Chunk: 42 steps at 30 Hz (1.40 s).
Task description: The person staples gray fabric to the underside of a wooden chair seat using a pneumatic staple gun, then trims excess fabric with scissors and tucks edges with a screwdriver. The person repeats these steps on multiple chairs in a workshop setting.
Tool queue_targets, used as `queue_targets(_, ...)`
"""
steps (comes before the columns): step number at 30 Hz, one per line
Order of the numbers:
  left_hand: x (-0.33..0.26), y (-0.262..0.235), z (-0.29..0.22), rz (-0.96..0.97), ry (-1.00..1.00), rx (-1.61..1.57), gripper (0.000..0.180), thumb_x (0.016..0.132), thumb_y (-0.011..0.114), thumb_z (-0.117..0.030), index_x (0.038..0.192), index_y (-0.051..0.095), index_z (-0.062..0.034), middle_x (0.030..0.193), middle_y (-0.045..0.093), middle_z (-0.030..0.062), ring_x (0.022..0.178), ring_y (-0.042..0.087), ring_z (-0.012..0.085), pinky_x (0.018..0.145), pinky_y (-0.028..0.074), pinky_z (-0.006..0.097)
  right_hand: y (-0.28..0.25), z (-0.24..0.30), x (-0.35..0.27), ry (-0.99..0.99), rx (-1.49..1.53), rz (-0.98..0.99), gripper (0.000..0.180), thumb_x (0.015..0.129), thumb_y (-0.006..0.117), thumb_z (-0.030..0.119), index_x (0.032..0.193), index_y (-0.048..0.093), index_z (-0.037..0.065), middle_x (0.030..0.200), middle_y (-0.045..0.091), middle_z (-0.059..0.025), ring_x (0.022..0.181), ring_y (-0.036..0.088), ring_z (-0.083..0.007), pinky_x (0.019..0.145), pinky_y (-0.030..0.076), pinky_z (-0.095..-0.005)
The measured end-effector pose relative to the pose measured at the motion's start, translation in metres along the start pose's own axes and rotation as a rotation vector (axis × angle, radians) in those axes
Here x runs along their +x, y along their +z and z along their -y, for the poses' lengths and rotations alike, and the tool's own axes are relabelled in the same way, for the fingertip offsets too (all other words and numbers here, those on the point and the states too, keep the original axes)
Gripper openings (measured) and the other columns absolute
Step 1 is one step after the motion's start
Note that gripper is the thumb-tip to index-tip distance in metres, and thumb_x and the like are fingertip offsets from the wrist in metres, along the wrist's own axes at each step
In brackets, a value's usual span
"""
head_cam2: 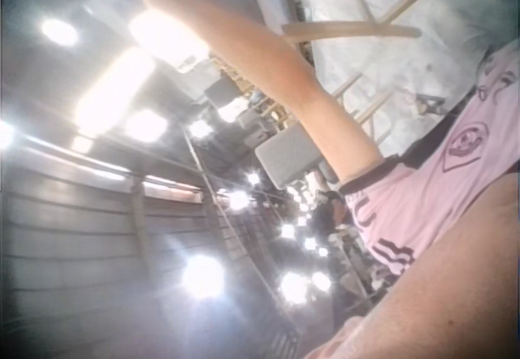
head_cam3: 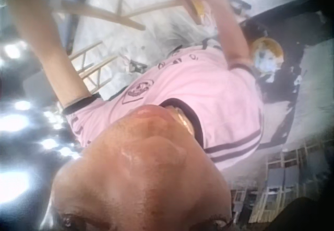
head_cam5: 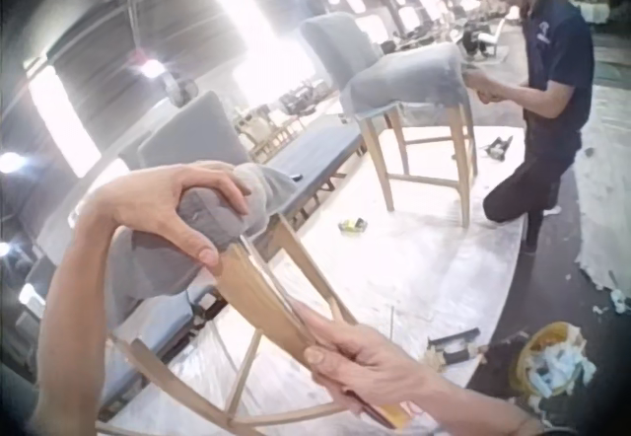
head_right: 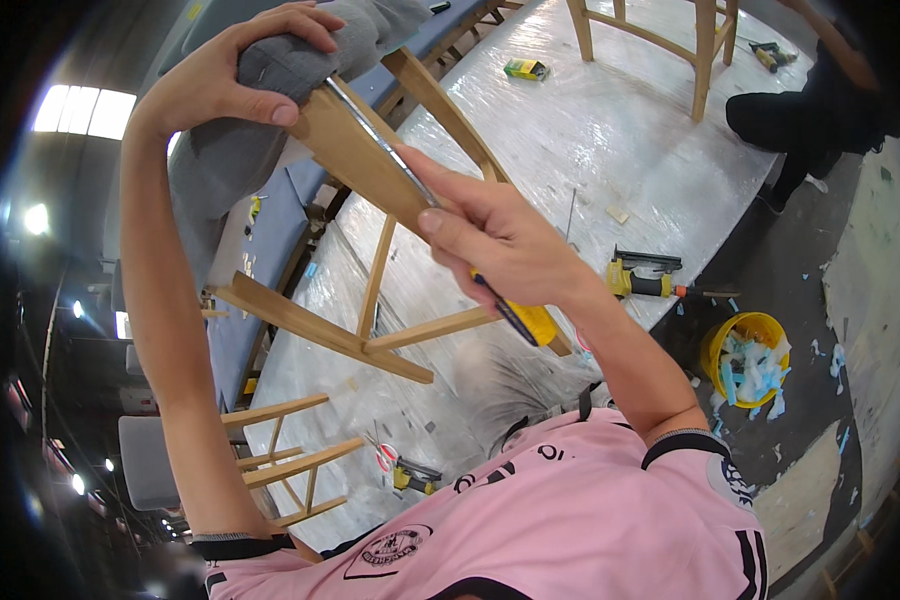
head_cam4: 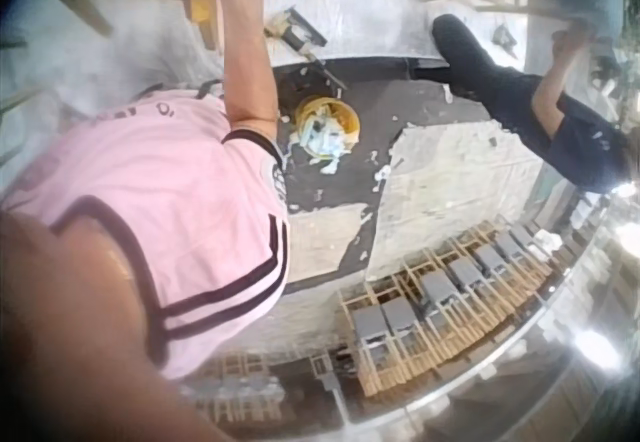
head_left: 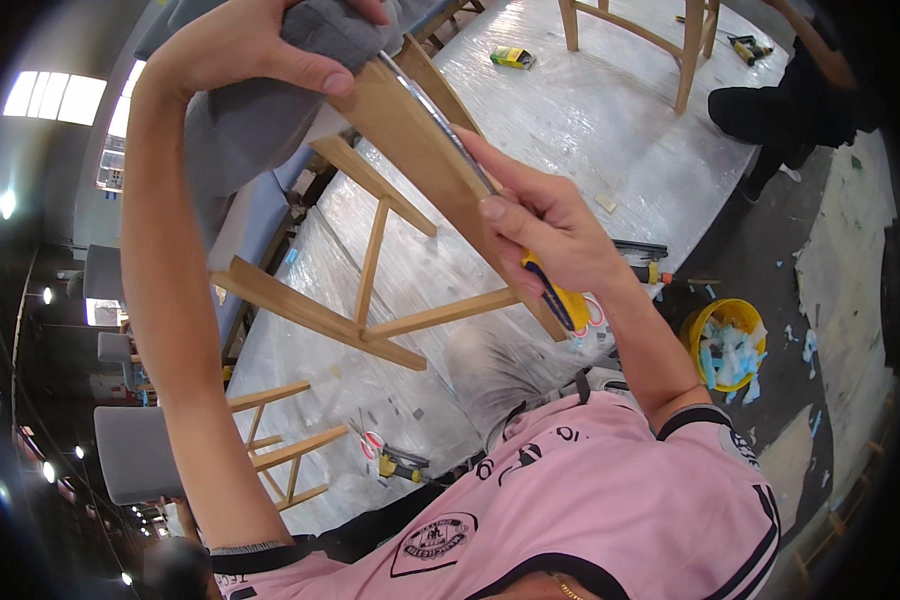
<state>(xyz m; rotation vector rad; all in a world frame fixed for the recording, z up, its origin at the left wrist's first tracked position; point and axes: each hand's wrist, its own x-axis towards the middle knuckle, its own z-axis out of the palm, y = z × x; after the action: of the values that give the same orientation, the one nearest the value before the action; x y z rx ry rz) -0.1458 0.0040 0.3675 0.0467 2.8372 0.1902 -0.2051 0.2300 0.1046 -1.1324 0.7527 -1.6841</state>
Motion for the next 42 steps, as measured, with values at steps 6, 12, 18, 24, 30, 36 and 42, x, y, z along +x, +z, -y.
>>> queue_targets(6, 0.011, -0.007, 0.007, 0.089, -0.061, -0.019, 0.055, 0.069, 0.096, -0.030, 0.113, 0.074, -0.0061, 0.133, 0.063, 0.0102, 0.129, 0.055, 0.0277, 0.113, 0.039, 0.039, 0.005, 0.000, -0.007, -0.047, -0.175, -0.106, 0.058, 0.107, 0.052, 0.017, 0.162, 0.034, 0.012, 0.060, 0.050, 0.0029, 0.042, 0.047, -0.0042, 0.045, 0.040, -0.0236)
queue_targets(12, 0.016, -0.007, 0.000, 0.097, -0.089, -0.037, 0.053, 0.069, 0.096, -0.031, 0.111, 0.076, -0.0061, 0.132, 0.063, 0.0111, 0.129, 0.055, 0.0278, 0.112, 0.040, 0.039, -0.020, -0.010, -0.022, -0.023, -0.194, -0.090, 0.057, 0.105, 0.056, 0.019, 0.158, 0.041, 0.006, 0.054, 0.047, 0.0058, 0.042, 0.047, -0.0019, 0.046, 0.038, -0.0209)
queue_targets(18, 0.014, -0.008, 0.009, 0.093, 0.015, -0.039, 0.050, 0.072, 0.093, -0.029, 0.112, 0.075, -0.0057, 0.132, 0.064, 0.0116, 0.127, 0.056, 0.0275, 0.111, 0.041, 0.038, -0.027, -0.030, 0.001, -0.100, -0.150, -0.034, 0.058, 0.104, 0.057, 0.017, 0.158, 0.040, 0.004, 0.052, 0.047, 0.0055, 0.041, 0.047, -0.0030, 0.044, 0.038, -0.0218)
queue_targets(24, 0.012, -0.009, 0.001, 0.074, -0.047, -0.027, 0.047, 0.074, 0.092, -0.026, 0.113, 0.075, -0.0056, 0.132, 0.064, 0.0115, 0.126, 0.057, 0.0268, 0.111, 0.041, 0.038, -0.008, -0.043, 0.008, -0.099, 0.159, -0.019, 0.058, 0.103, 0.056, 0.012, 0.159, 0.040, 0.008, 0.053, 0.051, 0.0030, 0.039, 0.047, -0.0053, 0.041, 0.038, -0.0228)
queue_targets(30, 0.019, -0.011, 0.024, 0.089, 0.032, -0.059, 0.048, 0.074, 0.093, -0.026, 0.113, 0.076, -0.0051, 0.130, 0.065, 0.0120, 0.126, 0.057, 0.0265, 0.110, 0.042, 0.037, -0.015, -0.026, 0.014, -0.053, 0.077, -0.055, 0.056, 0.104, 0.054, 0.010, 0.159, 0.040, 0.010, 0.052, 0.050, 0.0025, 0.039, 0.047, -0.0059, 0.040, 0.037, -0.0230)
queue_targets(36, 0.015, -0.008, 0.017, 0.065, 0.010, -0.085, 0.048, 0.074, 0.093, -0.027, 0.112, 0.076, -0.0041, 0.128, 0.066, 0.0118, 0.123, 0.058, 0.0258, 0.109, 0.042, 0.036, -0.020, -0.045, 0.015, -0.083, 0.036, -0.041, 0.054, 0.107, 0.056, 0.017, 0.158, 0.042, 0.010, 0.056, 0.050, 0.0018, 0.040, 0.046, -0.0057, 0.043, 0.038, -0.0232)
queue_targets(42, 0.008, 0.000, -0.007, 0.031, -0.009, -0.095, 0.045, 0.073, 0.093, -0.025, 0.109, 0.076, -0.0038, 0.125, 0.067, 0.0111, 0.121, 0.059, 0.0251, 0.106, 0.044, 0.035, -0.067, -0.075, 0.023, -0.095, -0.102, 0.033, 0.048, 0.110, 0.052, 0.025, 0.155, 0.047, 0.011, 0.060, 0.048, 0.0033, 0.051, 0.046, -0.0043, 0.047, 0.037, -0.0228)
